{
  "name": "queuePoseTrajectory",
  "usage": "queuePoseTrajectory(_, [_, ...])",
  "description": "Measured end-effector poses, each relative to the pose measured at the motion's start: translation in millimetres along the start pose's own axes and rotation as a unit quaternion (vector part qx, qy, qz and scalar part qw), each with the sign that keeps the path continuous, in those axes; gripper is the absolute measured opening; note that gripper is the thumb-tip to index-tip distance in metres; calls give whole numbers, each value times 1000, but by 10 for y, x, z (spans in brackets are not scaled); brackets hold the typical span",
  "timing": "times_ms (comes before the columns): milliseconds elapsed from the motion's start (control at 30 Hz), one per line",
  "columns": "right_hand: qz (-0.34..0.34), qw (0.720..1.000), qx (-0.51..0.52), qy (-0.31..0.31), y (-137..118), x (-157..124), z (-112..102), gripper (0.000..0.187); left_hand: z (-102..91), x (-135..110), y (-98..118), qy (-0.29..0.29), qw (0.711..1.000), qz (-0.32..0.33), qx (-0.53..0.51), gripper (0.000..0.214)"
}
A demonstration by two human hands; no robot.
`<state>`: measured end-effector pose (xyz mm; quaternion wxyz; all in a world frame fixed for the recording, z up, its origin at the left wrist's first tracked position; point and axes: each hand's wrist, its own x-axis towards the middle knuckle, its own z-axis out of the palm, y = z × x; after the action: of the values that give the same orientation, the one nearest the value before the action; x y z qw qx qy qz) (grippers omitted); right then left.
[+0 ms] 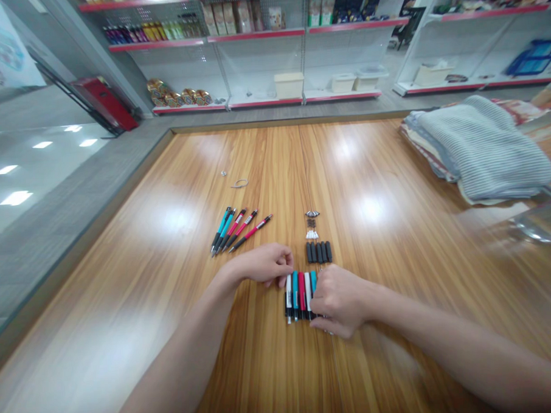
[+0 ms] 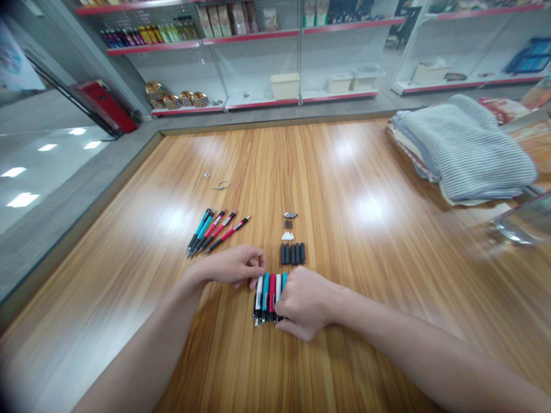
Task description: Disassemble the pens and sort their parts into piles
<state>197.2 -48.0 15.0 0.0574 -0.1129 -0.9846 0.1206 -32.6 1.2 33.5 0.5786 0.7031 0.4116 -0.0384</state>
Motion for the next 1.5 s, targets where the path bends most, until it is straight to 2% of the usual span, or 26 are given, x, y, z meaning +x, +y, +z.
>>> queuePoseTrajectory(167, [1, 1000, 1, 3, 3, -2, 5, 28, 5, 5, -9, 3, 1000, 2, -5, 18])
queuePoseTrajectory(267, [-11, 999, 7, 32, 20, -4, 48, 29, 8, 10, -9, 4, 1000, -1, -2, 19])
queuePoseTrajectory(400, [-6, 987, 48, 155, 138, -16, 121, 36, 7, 13, -6, 4, 1000, -2, -1, 18])
queuePoseTrajectory(567, [113, 934, 86, 328, 433, -77, 104, 42, 3, 10, -1, 5, 1000, -12, 0, 16])
queuePoseTrajectory(733, [202, 893, 108, 388, 613, -151, 48, 44, -3, 2, 7, 5, 1000, -5, 2, 16])
queuePoseTrajectory(800, [202, 892, 121, 386, 633, -170, 42, 44, -4, -1, 4, 3, 1000, -3, -2, 17])
queuePoseTrajectory(933, [155, 915, 171, 332, 632, -191, 41, 37, 4, 22, -14, 21, 1000, 10, -12, 24])
queuePoseTrajectory(1000, [138, 924, 190, 301, 631, -203, 40, 29, 11, 58, -28, 80, 996, 48, -16, 26])
queuePoseTrajectory(1100, [121, 939, 194, 258, 629, -242, 31, 15, 13, 127, -55, 193, 974, 113, -29, 25])
queuePoseTrajectory(1167, [101, 952, 189, 218, 614, -277, 18, 9, 4, 160, -80, 226, 964, 130, -45, 25])
queuePoseTrajectory(1200, [88, 959, 186, 194, 597, -293, 8, 11, -4, 167, -94, 228, 963, 130, -57, 25])
queuePoseTrajectory(1300, [54, 974, 183, 124, 523, -317, -27, 23, -40, 148, -140, 205, 966, 121, -99, 26])
queuePoseTrajectory(1367, [42, 979, 180, 90, 470, -311, -48, 29, -75, 101, -174, 166, 975, 96, -113, 26])
queuePoseTrajectory(1433, [36, 982, 172, 69, 435, -296, -63, 31, -114, 36, -209, 87, 989, 47, -105, 27])
queuePoseTrajectory(1500, [35, 984, 164, 57, 419, -279, -74, 29, -147, -29, -240, -30, 995, -12, -89, 27])
